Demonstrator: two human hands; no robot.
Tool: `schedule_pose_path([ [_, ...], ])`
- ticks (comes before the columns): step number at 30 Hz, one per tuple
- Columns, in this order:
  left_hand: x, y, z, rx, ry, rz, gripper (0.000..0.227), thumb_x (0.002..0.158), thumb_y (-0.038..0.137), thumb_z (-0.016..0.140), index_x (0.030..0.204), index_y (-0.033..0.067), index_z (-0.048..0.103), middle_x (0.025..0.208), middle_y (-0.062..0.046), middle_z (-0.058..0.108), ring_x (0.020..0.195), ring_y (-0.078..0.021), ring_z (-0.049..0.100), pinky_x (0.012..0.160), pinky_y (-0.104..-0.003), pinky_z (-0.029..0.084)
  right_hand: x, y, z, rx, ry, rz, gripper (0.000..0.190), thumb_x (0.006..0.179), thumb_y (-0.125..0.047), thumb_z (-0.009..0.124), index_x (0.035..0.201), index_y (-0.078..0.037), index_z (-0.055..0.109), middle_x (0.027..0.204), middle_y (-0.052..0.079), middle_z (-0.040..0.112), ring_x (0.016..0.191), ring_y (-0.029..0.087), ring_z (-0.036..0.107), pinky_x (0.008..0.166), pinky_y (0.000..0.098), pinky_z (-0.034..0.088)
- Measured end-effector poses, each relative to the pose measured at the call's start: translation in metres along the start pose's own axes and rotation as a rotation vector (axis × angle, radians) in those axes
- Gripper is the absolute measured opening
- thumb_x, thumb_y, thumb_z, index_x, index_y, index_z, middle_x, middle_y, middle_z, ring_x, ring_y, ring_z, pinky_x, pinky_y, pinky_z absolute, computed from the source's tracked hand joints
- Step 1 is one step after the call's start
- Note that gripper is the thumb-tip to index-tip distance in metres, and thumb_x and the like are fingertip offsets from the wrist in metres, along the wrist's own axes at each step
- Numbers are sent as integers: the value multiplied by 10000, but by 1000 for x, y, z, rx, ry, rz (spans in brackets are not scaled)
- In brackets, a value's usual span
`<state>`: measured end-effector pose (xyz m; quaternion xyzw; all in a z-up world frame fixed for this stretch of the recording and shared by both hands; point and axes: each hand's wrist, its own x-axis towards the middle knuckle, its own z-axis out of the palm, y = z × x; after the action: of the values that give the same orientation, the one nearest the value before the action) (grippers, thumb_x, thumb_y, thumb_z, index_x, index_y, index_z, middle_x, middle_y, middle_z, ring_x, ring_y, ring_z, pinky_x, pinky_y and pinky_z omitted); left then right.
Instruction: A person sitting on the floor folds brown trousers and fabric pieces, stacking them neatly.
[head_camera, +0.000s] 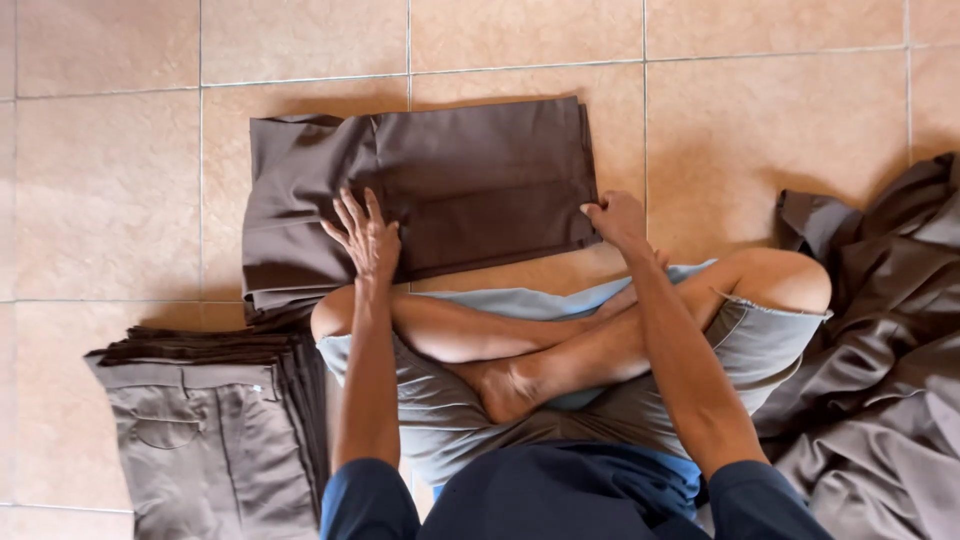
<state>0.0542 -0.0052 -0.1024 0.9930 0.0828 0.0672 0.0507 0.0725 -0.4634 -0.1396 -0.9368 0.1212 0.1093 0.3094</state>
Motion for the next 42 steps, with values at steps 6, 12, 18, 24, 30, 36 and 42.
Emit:
schedule_pose_path([
  [6, -73, 36, -4, -283, -112, 238, 386, 923, 366, 733, 1272, 203, 713, 1391, -129, 615, 1339, -340, 554, 1152, -588, 373, 17, 23, 1, 163, -55, 153, 277, 809, -373, 704, 879, -116, 781, 786, 139, 723, 795, 338, 730, 595, 429, 567],
  [12, -62, 36, 21, -295, -95, 132, 403, 887, 311, 766, 1251, 150, 703, 1420, -202, 569, 1271, -383, 600, 1095, -561, 430, 15, 57, -11, 32, -62, 138, 337, 838, -359, 778, 1077, -124, 809, 1007, 187, 756, 995, 406, 711, 750, 501, 569],
  [18, -51, 43, 12, -274, -29, -7, 444, 895, 267, 775, 1271, 85, 625, 1434, -229, 485, 1285, -419, 540, 1085, -538, 417, 19, 69, -6, 148, 24, 174, 252, 840, -357, 806, 1005, -166, 799, 848, 91, 736, 762, 271, 712, 548, 405, 559],
  [24, -59, 39, 15, -356, -164, 65, 431, 908, 380, 757, 1239, 124, 655, 1268, -144, 598, 1169, -368, 614, 995, -525, 486, 24, 86, -14, 239, 17, 175, 273, 874, -288, 818, 1039, -75, 774, 870, 174, 713, 789, 290, 698, 524, 419, 541],
  [30, -73, 38, -6, -161, -451, 309, 294, 739, 422, 868, 942, 283, 708, 880, 54, 666, 914, -220, 682, 883, -440, 496, 23, 71, -15, 179, 103, 117, 307, 897, -398, 853, 995, -112, 801, 840, 107, 719, 787, 257, 704, 561, 406, 526],
  [36, -69, 38, 14, -166, -412, 390, 73, 810, 328, 759, 782, 298, 699, 783, 67, 704, 878, -153, 714, 803, -347, 559, 36, 76, -5, 63, 290, -114, 350, 913, -324, 885, 1083, -33, 788, 1035, 244, 727, 1010, 441, 685, 833, 499, 553],
  [42, -70, 58, -72, -653, -300, 355, 80, 682, -13, 689, 710, 45, 736, 743, -76, 753, 590, -272, 684, 656, -366, 570, 31, 81, -14, 257, 239, -80, 121, 923, -143, 820, 943, -36, 767, 851, -7, 714, 715, 116, 603, 687, 269, 532],
])
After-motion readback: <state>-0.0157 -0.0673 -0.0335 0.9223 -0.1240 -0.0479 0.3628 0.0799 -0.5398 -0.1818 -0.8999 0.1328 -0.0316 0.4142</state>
